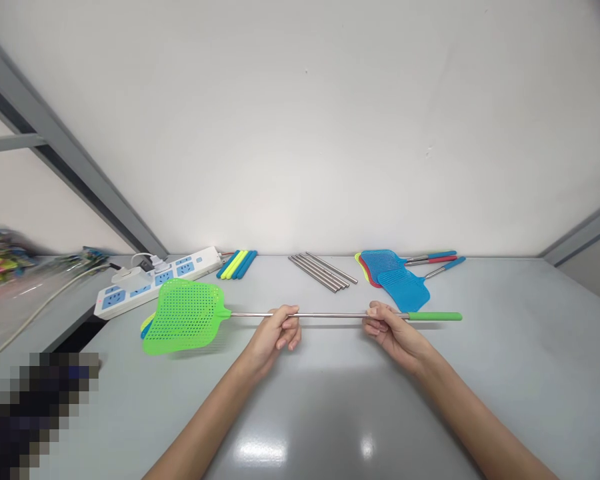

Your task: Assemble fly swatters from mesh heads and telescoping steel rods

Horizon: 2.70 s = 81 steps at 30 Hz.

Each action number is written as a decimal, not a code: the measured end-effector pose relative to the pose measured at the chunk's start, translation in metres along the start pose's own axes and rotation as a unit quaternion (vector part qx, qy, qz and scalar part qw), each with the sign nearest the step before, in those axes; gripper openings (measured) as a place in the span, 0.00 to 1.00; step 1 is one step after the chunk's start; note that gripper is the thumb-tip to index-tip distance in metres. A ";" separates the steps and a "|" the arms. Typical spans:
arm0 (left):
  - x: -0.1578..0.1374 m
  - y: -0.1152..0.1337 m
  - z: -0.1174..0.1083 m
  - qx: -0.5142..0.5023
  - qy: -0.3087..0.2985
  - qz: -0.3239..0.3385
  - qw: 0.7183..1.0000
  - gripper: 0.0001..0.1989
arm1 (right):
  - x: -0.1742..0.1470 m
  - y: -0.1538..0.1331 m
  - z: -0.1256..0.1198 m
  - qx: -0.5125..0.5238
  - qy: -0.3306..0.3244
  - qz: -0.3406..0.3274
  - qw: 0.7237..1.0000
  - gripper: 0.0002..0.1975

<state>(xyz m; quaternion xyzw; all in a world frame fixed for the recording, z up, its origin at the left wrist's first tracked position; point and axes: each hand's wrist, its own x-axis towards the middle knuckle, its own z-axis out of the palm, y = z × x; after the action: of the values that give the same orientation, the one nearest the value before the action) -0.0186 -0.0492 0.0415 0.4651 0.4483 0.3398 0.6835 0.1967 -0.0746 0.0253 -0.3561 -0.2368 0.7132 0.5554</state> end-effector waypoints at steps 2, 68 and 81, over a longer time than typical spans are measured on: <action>0.000 0.001 0.000 -0.003 0.004 -0.001 1.000 0.19 | 0.000 -0.001 -0.001 -0.002 0.004 0.000 1.000 0.19; -0.002 -0.003 0.004 0.031 -0.051 -0.037 0.998 0.21 | -0.002 -0.002 -0.002 -0.026 -0.008 0.058 0.998 0.19; -0.002 0.006 -0.006 0.019 -0.026 -0.078 0.996 0.20 | -0.003 -0.014 -0.008 -0.035 0.036 0.048 0.998 0.22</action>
<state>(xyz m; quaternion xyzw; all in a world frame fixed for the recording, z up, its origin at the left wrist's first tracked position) -0.0255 -0.0467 0.0471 0.4502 0.4714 0.2647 0.7107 0.2118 -0.0737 0.0316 -0.4112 -0.2240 0.7175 0.5157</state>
